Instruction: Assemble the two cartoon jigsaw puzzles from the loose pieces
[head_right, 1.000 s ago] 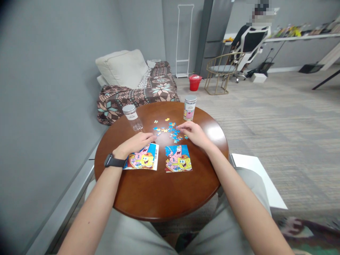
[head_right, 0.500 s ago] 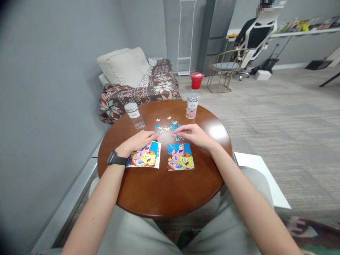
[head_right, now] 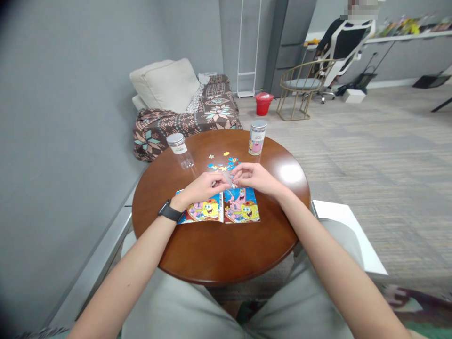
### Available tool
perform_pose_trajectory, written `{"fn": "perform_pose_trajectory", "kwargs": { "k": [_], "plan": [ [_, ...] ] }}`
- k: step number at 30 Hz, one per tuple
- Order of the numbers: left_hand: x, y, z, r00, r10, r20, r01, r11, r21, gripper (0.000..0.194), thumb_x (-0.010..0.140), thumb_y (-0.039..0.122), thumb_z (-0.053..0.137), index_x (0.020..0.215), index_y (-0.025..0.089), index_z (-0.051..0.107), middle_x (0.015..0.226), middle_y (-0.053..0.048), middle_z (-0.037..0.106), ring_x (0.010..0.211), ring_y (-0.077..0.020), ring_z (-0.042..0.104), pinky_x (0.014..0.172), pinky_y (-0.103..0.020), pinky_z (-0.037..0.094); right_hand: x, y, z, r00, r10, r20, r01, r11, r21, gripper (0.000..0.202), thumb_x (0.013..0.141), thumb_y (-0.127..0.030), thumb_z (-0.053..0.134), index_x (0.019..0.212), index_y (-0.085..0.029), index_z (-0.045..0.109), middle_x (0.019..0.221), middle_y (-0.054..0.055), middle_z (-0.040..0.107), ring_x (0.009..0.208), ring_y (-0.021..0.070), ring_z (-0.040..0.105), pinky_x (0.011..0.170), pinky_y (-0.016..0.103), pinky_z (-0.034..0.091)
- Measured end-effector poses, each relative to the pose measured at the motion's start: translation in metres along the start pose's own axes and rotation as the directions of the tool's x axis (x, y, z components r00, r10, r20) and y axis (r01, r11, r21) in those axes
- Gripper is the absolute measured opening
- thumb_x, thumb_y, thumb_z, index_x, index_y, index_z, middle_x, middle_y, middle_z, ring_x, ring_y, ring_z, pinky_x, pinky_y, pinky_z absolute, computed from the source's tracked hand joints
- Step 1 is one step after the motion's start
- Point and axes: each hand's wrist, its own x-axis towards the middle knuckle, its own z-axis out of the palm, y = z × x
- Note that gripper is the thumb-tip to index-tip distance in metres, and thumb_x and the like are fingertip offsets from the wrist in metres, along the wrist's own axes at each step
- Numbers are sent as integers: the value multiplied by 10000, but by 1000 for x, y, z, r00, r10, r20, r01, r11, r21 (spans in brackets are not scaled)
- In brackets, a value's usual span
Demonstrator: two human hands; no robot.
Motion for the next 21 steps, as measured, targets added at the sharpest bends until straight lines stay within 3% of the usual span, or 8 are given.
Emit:
{"fn": "perform_pose_trajectory", "kwargs": {
  "k": [4, 10, 15, 21],
  "plan": [
    [0, -1, 1, 999, -5, 48, 7, 999, -39, 325, 885, 447, 519, 795, 158, 635, 721, -3, 595, 650, -122, 492, 636, -252, 370, 1, 3, 3, 999, -6, 47, 6, 1000, -11, 299, 627, -287, 787, 856, -147, 656, 758, 36, 697, 721, 156, 661, 721, 317, 547],
    [-6, -2, -14, 987, -62, 149, 70, 996, -55, 330, 800, 486, 613, 793, 156, 610, 685, 11, 542, 637, -119, 465, 594, -241, 354, 0, 6, 7, 978, 21, 209, -8, 998, -62, 300, 668, -296, 769, 912, -149, 676, 855, 44, 714, 760, 146, 662, 716, 292, 540],
    [-11, -11, -26, 956, -117, 270, 125, 992, -10, 291, 706, 403, 718, 807, 155, 604, 700, 21, 537, 636, -110, 465, 592, -228, 354, -2, 3, 7, 971, 36, 236, 5, 985, -171, 299, 690, -358, 755, 891, -144, 699, 813, 42, 713, 670, 129, 630, 617, 263, 516],
    [-13, -13, -28, 952, -102, 288, 111, 994, -15, 208, 698, 272, 719, 830, 151, 614, 741, 19, 549, 674, -108, 484, 624, -224, 370, -3, 0, 9, 968, 44, 247, 8, 979, -205, 277, 693, -370, 735, 853, -145, 721, 792, 43, 715, 659, 129, 622, 633, 268, 506]
  ]
}}
